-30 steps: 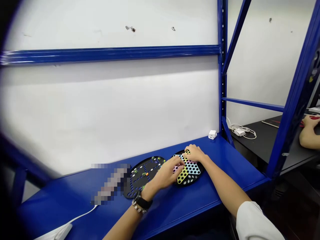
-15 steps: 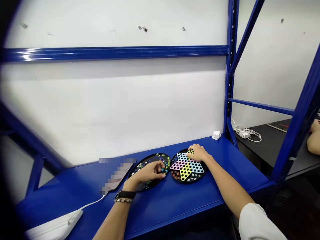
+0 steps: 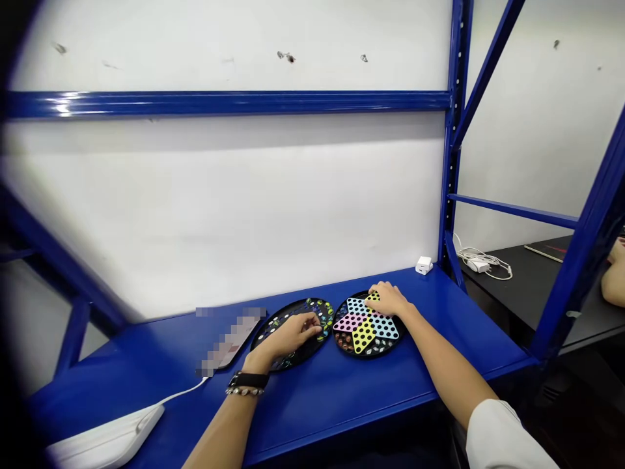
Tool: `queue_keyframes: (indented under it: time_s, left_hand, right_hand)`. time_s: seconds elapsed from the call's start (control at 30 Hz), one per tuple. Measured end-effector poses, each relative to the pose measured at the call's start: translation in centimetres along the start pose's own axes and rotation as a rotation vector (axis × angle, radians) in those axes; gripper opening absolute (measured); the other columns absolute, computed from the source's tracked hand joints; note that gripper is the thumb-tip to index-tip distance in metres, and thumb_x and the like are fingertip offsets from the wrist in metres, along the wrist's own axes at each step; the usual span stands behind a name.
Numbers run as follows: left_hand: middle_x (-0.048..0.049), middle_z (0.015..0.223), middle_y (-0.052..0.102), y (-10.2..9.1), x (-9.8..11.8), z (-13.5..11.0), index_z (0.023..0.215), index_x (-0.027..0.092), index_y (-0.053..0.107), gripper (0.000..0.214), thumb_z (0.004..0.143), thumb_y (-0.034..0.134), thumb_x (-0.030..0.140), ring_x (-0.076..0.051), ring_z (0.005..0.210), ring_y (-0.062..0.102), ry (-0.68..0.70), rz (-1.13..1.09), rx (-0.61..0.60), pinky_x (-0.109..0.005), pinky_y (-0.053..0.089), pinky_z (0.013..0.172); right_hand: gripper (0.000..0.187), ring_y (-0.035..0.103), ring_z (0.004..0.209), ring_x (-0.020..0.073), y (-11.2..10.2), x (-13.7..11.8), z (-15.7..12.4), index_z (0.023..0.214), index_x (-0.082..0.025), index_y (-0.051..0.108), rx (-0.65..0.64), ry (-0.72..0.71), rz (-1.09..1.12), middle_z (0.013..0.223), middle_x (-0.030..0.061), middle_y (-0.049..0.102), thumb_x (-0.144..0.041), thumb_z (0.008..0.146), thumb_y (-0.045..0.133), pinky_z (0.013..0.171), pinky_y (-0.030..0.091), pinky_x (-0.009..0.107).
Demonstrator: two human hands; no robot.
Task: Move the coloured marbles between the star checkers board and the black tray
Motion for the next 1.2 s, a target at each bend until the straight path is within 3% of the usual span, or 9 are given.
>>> queue_keyframes:
  time_s: [0.2, 0.3, 0.4, 0.5, 0.6, 0.73, 0.8, 1.07, 1.2]
  left_hand:
    - [0.0040, 0.069, 0.051, -2.7, 0.3, 0.1, 0.087, 0.020, 0.055, 0.029, 0.083, 0.061, 0.048, -0.010, 0.057, 0.046, -0.032, -0.800, 0.251, -0.021, 0.036, 0.050]
    - [0.0023, 0.078, 0.051, -2.5, 0.3, 0.4, 0.089, 0.020, 0.050, 0.023, 0.088, 0.055, 0.042, -0.007, 0.059, 0.047, -0.041, -1.091, 0.259, -0.018, 0.038, 0.050]
    - [0.0021, 0.073, 0.049, -1.4, -0.3, 1.0, 0.082, 0.019, 0.048, 0.017, 0.088, 0.054, 0.034, -0.006, 0.053, 0.042, -0.086, -1.292, 0.231, -0.016, 0.033, 0.045]
    - [0.0024, 0.065, 0.048, -1.0, -1.4, 1.2, 0.076, 0.019, 0.048, 0.025, 0.092, 0.046, 0.039, -0.008, 0.049, 0.042, -0.129, -0.933, 0.299, -0.019, 0.032, 0.043]
    - [-0.0039, 0.076, 0.061, -0.8, -1.4, 1.3, 0.080, 0.019, 0.056, 0.028, 0.094, 0.041, 0.037, -0.017, 0.068, 0.059, -0.130, -0.356, 0.338, -0.026, 0.043, 0.059]
    - [-0.0106, 0.103, 0.069, 0.6, -0.6, 1.3, 0.110, 0.020, 0.054, 0.030, 0.098, 0.028, 0.030, -0.024, 0.095, 0.066, -0.149, 0.345, 0.192, -0.033, 0.046, 0.075]
    - [-0.0118, 0.109, 0.069, 1.0, -0.5, 1.3, 0.114, 0.020, 0.051, 0.031, 0.099, 0.027, 0.030, -0.026, 0.098, 0.067, -0.157, 0.498, 0.127, -0.034, 0.047, 0.076]
    - [-0.0112, 0.100, 0.070, 1.8, -0.9, 1.4, 0.106, 0.020, 0.054, 0.026, 0.098, 0.034, 0.035, -0.026, 0.087, 0.068, -0.110, 0.523, 0.049, -0.035, 0.045, 0.076]
    - [-0.0020, 0.067, 0.057, 0.6, -1.6, 1.4, 0.079, 0.022, 0.051, 0.019, 0.088, 0.054, 0.039, -0.022, 0.068, 0.059, -0.094, 0.012, 0.229, -0.031, 0.041, 0.069]
  right_hand:
    - [0.043, 0.050, 0.116, 0.0279, 0.1, -0.1, 0.1, 0.114, -0.024, 0.064, -0.006, 0.001, -0.012, 0.120, 0.0085, 0.060, -0.054, 0.085, 0.053, 0.099, 0.035, 0.042]
    - [0.043, 0.049, 0.116, 0.0280, 0.2, -0.1, 0.1, 0.114, -0.024, 0.064, -0.013, 0.007, -0.003, 0.120, 0.0090, 0.060, -0.054, 0.084, 0.054, 0.100, 0.034, 0.042]
    - [0.042, 0.049, 0.117, 0.0279, 0.2, -0.2, 0.1, 0.115, -0.025, 0.064, -0.018, 0.011, 0.007, 0.121, 0.0087, 0.060, -0.053, 0.084, 0.055, 0.100, 0.034, 0.040]
    - [0.041, 0.049, 0.117, 0.0279, 0.1, -0.2, 0.0, 0.113, -0.025, 0.064, -0.016, 0.010, 0.002, 0.120, 0.0083, 0.060, -0.053, 0.085, 0.053, 0.100, 0.035, 0.041]
    - [0.042, 0.049, 0.116, 0.0284, 0.2, -0.2, 0.1, 0.112, -0.025, 0.064, -0.010, 0.006, -0.001, 0.121, 0.0084, 0.060, -0.054, 0.085, 0.053, 0.100, 0.035, 0.043]
    - [0.041, 0.049, 0.117, 0.0288, 0.2, -0.3, 0.1, 0.112, -0.025, 0.064, -0.010, 0.007, -0.005, 0.121, 0.0086, 0.060, -0.054, 0.084, 0.054, 0.100, 0.035, 0.043]
    - [0.041, 0.049, 0.117, 0.0290, 0.2, -0.4, 0.0, 0.112, -0.025, 0.064, -0.013, 0.011, -0.007, 0.121, 0.0084, 0.060, -0.054, 0.084, 0.054, 0.099, 0.036, 0.042]
    - [0.043, 0.049, 0.117, 0.0296, 0.0, -0.8, -0.2, 0.113, -0.024, 0.064, -0.023, 0.008, -0.011, 0.121, 0.0090, 0.060, -0.054, 0.085, 0.052, 0.100, 0.035, 0.044]
    - [0.041, 0.049, 0.117, 0.0289, 0.1, -0.6, 0.0, 0.113, -0.024, 0.064, -0.017, 0.000, -0.006, 0.121, 0.0086, 0.060, -0.053, 0.085, 0.052, 0.099, 0.036, 0.043]
Point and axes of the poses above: each hand's wrist, its own z-axis towards the middle knuckle, its own y-axis out of the palm, x = y × z, the point moved 8 cm from there along z, towards the middle knuckle
